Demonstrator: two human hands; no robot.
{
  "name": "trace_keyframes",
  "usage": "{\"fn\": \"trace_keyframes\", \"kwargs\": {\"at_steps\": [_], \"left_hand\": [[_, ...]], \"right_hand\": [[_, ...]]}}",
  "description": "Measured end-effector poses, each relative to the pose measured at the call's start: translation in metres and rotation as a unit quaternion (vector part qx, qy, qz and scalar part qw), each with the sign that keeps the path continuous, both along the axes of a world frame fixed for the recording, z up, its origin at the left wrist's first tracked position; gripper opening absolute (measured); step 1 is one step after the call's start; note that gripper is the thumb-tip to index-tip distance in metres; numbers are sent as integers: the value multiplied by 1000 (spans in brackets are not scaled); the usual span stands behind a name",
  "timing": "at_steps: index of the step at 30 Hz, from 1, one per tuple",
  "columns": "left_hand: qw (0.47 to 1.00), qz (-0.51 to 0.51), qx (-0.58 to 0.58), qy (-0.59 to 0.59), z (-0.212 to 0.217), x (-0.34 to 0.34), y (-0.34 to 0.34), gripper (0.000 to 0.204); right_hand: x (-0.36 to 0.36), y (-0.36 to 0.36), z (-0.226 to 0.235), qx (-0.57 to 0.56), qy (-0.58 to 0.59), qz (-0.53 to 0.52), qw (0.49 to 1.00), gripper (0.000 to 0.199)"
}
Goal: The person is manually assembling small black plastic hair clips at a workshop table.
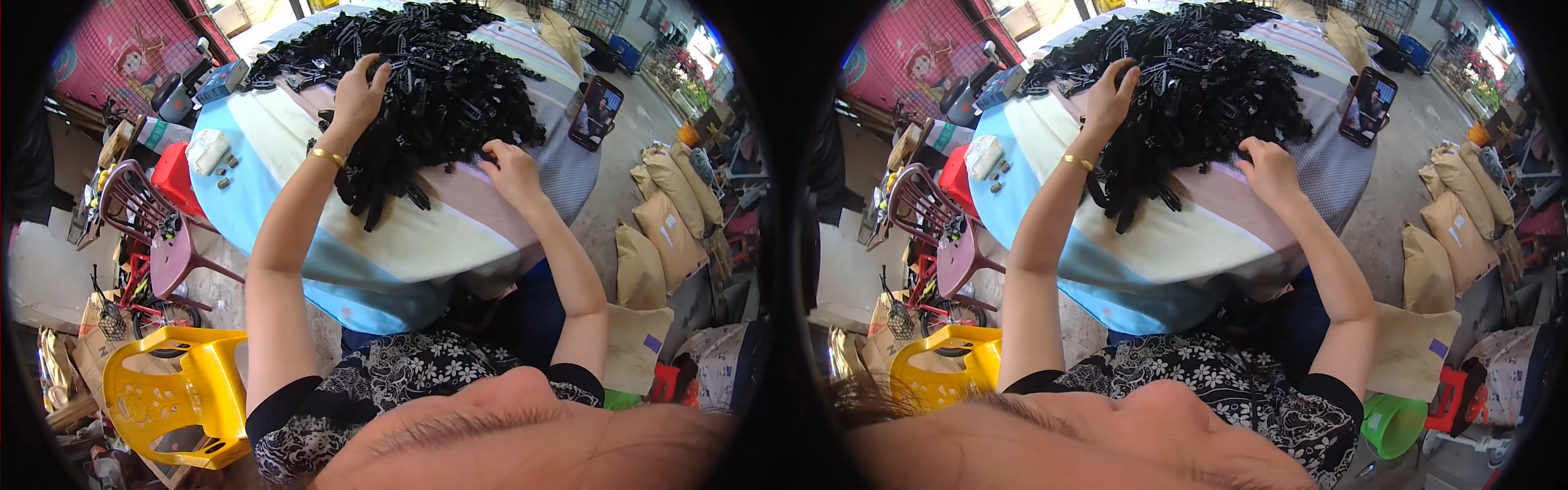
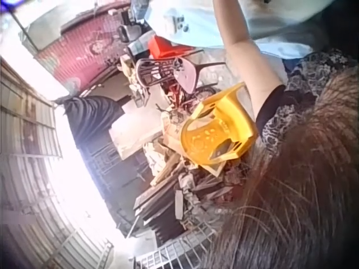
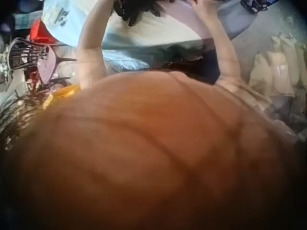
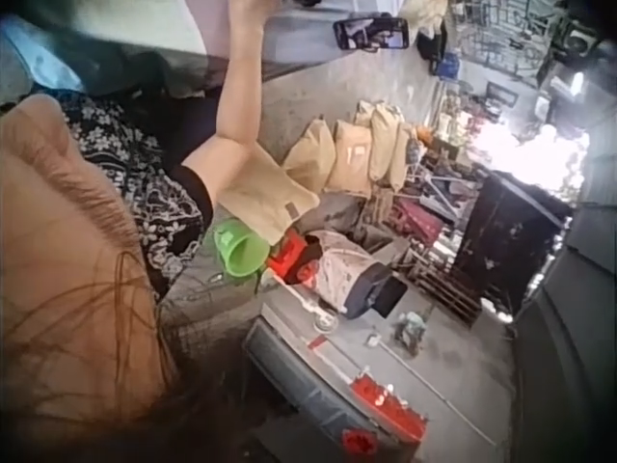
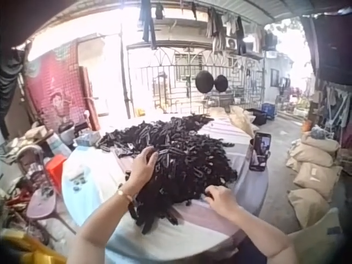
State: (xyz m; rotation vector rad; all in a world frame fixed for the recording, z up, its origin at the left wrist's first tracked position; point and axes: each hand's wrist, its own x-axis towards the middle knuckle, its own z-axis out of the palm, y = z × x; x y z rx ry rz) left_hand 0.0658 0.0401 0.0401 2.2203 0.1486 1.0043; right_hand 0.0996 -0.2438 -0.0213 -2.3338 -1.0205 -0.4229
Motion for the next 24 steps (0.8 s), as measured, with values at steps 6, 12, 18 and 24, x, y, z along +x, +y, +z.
{"fn": "trace_keyframes", "kwargs": {"at_steps": [6, 12, 18, 24], "left_hand": [[987, 78, 104, -92, 16, 52, -38, 41], [987, -11, 94, -127, 22, 47, -76, 38], [958, -284, -23, -14, 15, -55, -100, 26], [904, -341, -74, 248, -42, -110, -113, 30]], "right_hand": [[-14, 3, 3, 30, -72, 40, 996, 16], [-53, -16, 9, 82, -60, 230, 968, 17], [-46, -12, 0, 6, -79, 285, 955, 19], [-5, -35, 15, -5, 47, 173, 984, 22]]}}
